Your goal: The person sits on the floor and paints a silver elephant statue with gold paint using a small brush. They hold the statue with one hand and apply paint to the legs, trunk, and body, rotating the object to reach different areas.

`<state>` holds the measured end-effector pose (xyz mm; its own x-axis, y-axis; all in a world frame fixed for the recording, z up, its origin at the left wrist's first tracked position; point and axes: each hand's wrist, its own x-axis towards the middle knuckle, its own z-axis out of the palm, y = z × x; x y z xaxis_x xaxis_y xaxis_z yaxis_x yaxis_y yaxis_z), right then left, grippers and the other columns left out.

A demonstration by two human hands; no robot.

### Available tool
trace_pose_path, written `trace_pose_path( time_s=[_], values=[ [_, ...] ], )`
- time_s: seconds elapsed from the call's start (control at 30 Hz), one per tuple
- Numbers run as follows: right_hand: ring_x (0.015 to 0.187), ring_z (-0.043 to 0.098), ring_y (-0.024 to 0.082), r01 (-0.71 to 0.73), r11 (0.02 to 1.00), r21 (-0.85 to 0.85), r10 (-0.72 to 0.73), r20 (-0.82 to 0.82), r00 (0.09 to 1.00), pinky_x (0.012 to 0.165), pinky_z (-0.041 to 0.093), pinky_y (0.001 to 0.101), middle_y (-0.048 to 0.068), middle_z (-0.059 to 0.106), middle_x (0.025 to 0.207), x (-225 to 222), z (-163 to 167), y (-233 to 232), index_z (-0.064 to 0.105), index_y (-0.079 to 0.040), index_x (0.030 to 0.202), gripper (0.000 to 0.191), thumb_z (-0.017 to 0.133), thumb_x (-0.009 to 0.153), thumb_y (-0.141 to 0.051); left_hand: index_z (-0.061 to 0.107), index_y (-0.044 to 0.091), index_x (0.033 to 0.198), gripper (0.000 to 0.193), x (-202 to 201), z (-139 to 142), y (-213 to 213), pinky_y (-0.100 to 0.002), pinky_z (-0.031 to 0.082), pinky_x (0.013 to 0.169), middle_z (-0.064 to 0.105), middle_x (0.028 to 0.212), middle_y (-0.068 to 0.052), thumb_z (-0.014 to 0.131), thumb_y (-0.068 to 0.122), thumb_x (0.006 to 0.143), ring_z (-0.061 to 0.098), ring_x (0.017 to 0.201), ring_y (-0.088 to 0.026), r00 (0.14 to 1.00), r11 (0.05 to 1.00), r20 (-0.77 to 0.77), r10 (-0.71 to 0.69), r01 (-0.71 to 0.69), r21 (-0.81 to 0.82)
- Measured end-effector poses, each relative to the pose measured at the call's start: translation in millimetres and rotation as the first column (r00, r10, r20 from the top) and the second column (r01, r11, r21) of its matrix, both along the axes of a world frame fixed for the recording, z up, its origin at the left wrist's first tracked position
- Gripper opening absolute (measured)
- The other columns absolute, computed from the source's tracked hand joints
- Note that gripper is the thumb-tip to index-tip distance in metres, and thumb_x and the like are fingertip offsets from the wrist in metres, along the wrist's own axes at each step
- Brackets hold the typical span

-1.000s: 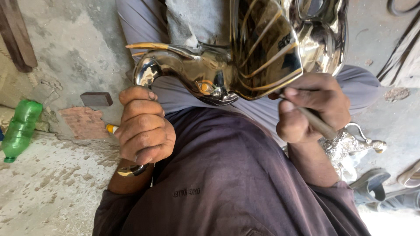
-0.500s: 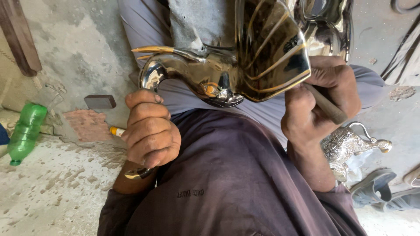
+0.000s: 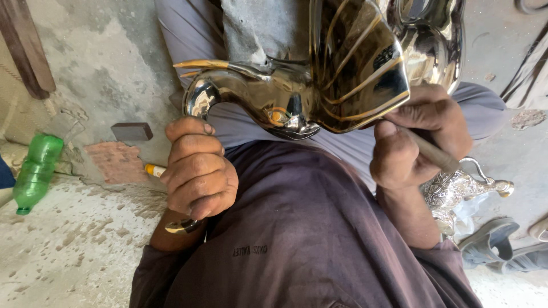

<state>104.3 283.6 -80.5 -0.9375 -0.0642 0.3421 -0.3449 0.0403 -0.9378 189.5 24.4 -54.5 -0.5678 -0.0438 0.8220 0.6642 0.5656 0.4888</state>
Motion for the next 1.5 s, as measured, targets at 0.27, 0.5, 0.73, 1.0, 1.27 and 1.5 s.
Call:
trace_pose_path(
  time_s=[0.27, 0.5, 0.73, 1.0, 1.27, 1.5],
  values=[
    [0.073, 0.057, 0.015, 0.205, 0.964, -0.168, -0.21, -0.012, 0.978, 0.068, 0.05, 0.0254, 0.017, 0.06, 0.097, 34, -9, -27, 0.051, 0.004, 0.096, 0.017, 0.065, 0.096, -0.007, 0.045, 0.012, 0.064, 0.061, 1, -1, -2, -0.04, 0.048, 0.066, 0.046, 0.056, 0.0, 0.025, 0.04, 0.115, 0.05, 0.052, -0.017, 1.0, 1.0, -0.006, -0.01, 0.01, -0.02],
    [0.061, 0.059, 0.018, 0.104, 0.984, -0.145, -0.115, -0.066, 0.991, 0.055, 0.05, 0.0282, 0.018, 0.059, 0.096, 24, -2, -25, 0.051, 0.005, 0.095, 0.014, 0.06, 0.097, -0.006, 0.045, 0.012, 0.065, 0.061, 2, 1, -2, -0.041, 0.05, 0.067, 0.047, 0.057, -0.001, 0.024, 0.039, 0.115, 0.051, 0.053, -0.018, 1.0, 0.999, 0.018, -0.01, 0.011, -0.039],
    [0.059, 0.065, 0.023, 0.036, 0.97, -0.241, -0.059, -0.088, 0.994, 0.049, 0.055, 0.0312, 0.019, 0.06, 0.099, 23, -4, -29, 0.051, 0.005, 0.099, 0.015, 0.06, 0.1, -0.007, 0.046, 0.012, 0.064, 0.063, 4, 1, -1, -0.041, 0.049, 0.068, 0.047, 0.057, -0.001, 0.023, 0.041, 0.115, 0.051, 0.053, -0.018, 1.0, 0.999, 0.031, -0.001, 0.002, -0.034],
    [0.064, 0.065, 0.024, 0.015, 0.943, -0.332, -0.049, -0.095, 0.994, 0.051, 0.057, 0.0333, 0.018, 0.06, 0.096, 27, -13, -30, 0.058, 0.005, 0.099, 0.013, 0.063, 0.097, -0.006, 0.046, 0.012, 0.064, 0.062, 4, 1, -3, -0.041, 0.05, 0.068, 0.047, 0.058, -0.001, 0.025, 0.039, 0.115, 0.051, 0.054, -0.017, 0.999, 0.999, 0.035, -0.011, 0.013, -0.05],
    [0.071, 0.063, 0.024, -0.011, 0.951, -0.307, -0.057, -0.212, 0.976, 0.054, 0.057, 0.0334, 0.018, 0.062, 0.088, 22, -20, -29, 0.057, 0.005, 0.091, 0.008, 0.062, 0.089, -0.001, 0.048, 0.011, 0.065, 0.062, 6, 6, -2, -0.041, 0.05, 0.069, 0.048, 0.059, -0.001, 0.026, 0.041, 0.114, 0.052, 0.056, -0.019, 0.996, 0.999, 0.089, -0.016, 0.019, -0.038],
    [0.066, 0.063, 0.024, -0.03, 0.988, -0.15, -0.003, -0.209, 0.978, 0.054, 0.054, 0.0347, 0.018, 0.062, 0.083, 23, -16, -20, 0.058, 0.006, 0.088, 0.012, 0.063, 0.088, -0.004, 0.045, 0.01, 0.065, 0.058, 1, 9, -1, -0.043, 0.051, 0.069, 0.049, 0.059, -0.002, 0.03, 0.037, 0.114, 0.053, 0.055, -0.02, 0.997, 0.999, 0.082, -0.014, 0.017, -0.045]
  ],
)
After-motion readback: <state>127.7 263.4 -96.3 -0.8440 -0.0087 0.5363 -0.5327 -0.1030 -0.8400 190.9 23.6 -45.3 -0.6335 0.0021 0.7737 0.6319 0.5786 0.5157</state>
